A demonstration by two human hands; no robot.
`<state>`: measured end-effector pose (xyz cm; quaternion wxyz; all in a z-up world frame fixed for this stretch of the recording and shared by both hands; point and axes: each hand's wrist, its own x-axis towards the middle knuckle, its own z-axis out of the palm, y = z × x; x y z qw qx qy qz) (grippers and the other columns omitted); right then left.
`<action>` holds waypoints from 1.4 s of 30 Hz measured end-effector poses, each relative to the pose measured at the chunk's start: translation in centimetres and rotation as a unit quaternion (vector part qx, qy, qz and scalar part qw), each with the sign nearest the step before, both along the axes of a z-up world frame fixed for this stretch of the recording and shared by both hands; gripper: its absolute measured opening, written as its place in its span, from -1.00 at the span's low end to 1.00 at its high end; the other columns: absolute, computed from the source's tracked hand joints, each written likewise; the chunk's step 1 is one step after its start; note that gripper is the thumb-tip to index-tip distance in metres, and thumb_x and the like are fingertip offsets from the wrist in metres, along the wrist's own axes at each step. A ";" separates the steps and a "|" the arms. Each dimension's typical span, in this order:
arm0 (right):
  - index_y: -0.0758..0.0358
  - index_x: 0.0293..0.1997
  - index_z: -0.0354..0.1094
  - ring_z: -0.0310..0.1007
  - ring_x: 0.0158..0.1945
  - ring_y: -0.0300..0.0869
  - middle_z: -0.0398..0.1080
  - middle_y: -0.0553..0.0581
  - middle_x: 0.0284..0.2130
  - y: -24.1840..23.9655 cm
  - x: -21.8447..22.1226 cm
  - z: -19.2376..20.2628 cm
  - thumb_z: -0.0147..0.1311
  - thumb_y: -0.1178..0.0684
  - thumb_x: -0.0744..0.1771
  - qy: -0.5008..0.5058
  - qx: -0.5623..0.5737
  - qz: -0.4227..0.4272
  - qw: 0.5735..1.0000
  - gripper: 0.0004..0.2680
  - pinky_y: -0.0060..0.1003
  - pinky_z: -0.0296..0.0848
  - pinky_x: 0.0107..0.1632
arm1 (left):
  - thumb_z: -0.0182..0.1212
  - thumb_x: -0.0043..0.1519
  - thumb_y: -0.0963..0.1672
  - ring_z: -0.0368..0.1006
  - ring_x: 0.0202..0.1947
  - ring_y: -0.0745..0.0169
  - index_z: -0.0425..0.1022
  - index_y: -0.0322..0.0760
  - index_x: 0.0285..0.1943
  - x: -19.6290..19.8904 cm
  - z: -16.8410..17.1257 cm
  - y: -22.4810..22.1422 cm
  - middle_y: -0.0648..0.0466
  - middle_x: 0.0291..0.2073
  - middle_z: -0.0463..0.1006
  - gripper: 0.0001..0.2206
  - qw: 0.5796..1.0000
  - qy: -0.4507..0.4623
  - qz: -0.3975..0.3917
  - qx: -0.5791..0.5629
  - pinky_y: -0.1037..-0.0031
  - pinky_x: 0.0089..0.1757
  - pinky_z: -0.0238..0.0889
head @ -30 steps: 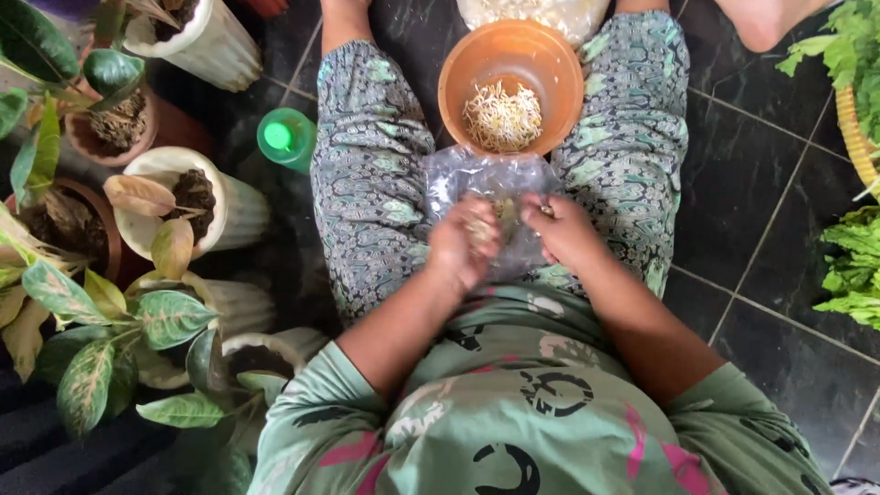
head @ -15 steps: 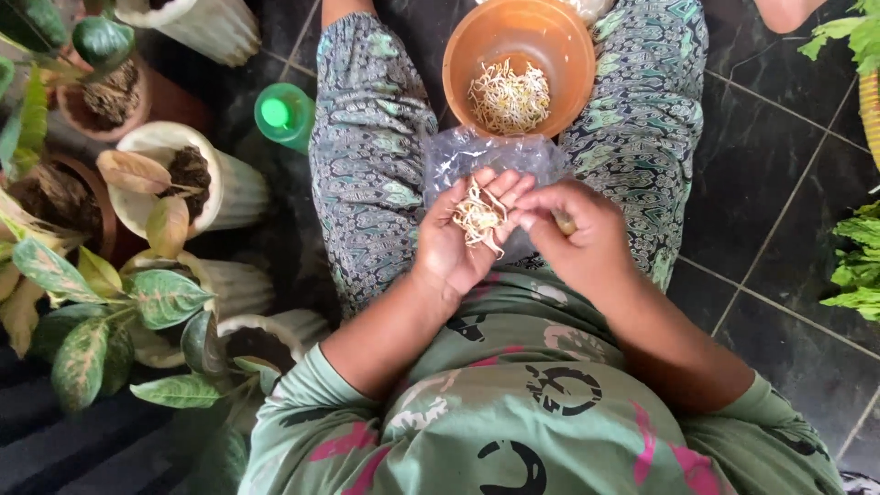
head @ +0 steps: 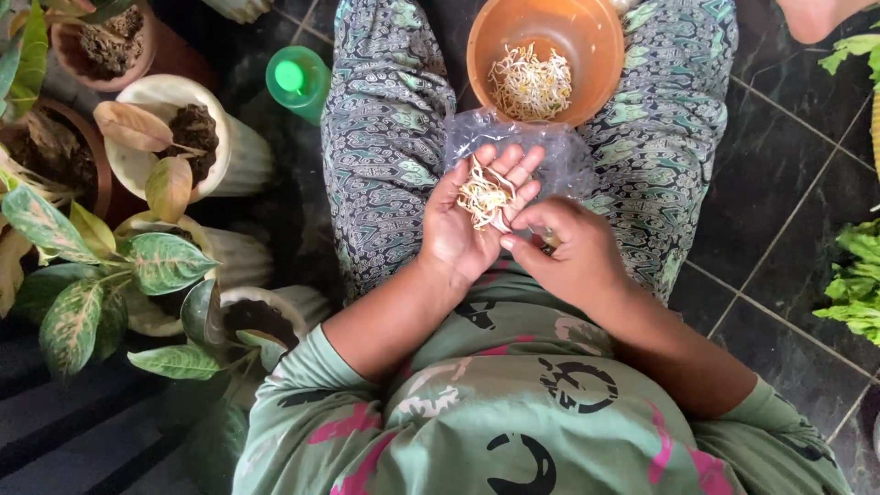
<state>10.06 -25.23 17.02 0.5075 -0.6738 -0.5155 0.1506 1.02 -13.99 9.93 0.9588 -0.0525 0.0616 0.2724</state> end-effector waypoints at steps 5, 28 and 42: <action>0.24 -0.33 0.49 0.33 -0.52 -0.17 0.38 0.11 -0.60 -0.2 0.6 -2.0 0.29 0.24 0.22 0.078 -0.025 0.018 0.996 -0.92 -0.25 0.32 -0.41 | 0.03 0.38 -0.05 0.35 0.29 -0.29 0.60 -0.27 0.08 -0.4 -0.6 0.8 -0.23 0.09 0.58 -0.70 1.000 0.007 0.016 0.009 -0.08 0.16 0.38; 0.33 0.25 0.25 0.20 -0.64 -0.19 0.42 0.23 -0.48 -2.6 2.4 1.4 -0.05 0.11 0.37 0.078 -0.049 0.069 0.993 -0.70 -0.31 0.24 -0.54 | 0.33 0.19 -0.28 0.56 -0.56 0.20 0.53 -0.45 -0.13 -1.4 1.6 -1.6 -0.25 -0.38 0.60 -0.88 0.932 0.236 -0.044 0.271 0.80 -0.72 0.08; 0.25 0.14 0.28 0.34 -0.55 -0.13 0.41 0.17 -0.53 -1.4 1.2 1.9 -0.07 0.18 0.40 0.085 -0.052 0.034 0.994 -0.82 -0.28 0.35 -0.42 | 0.36 0.18 -0.26 0.45 -0.56 0.27 0.54 -0.40 -0.17 -1.1 0.7 -2.1 -0.24 -0.37 0.58 -0.89 0.955 0.230 -0.043 0.184 0.81 -0.67 0.00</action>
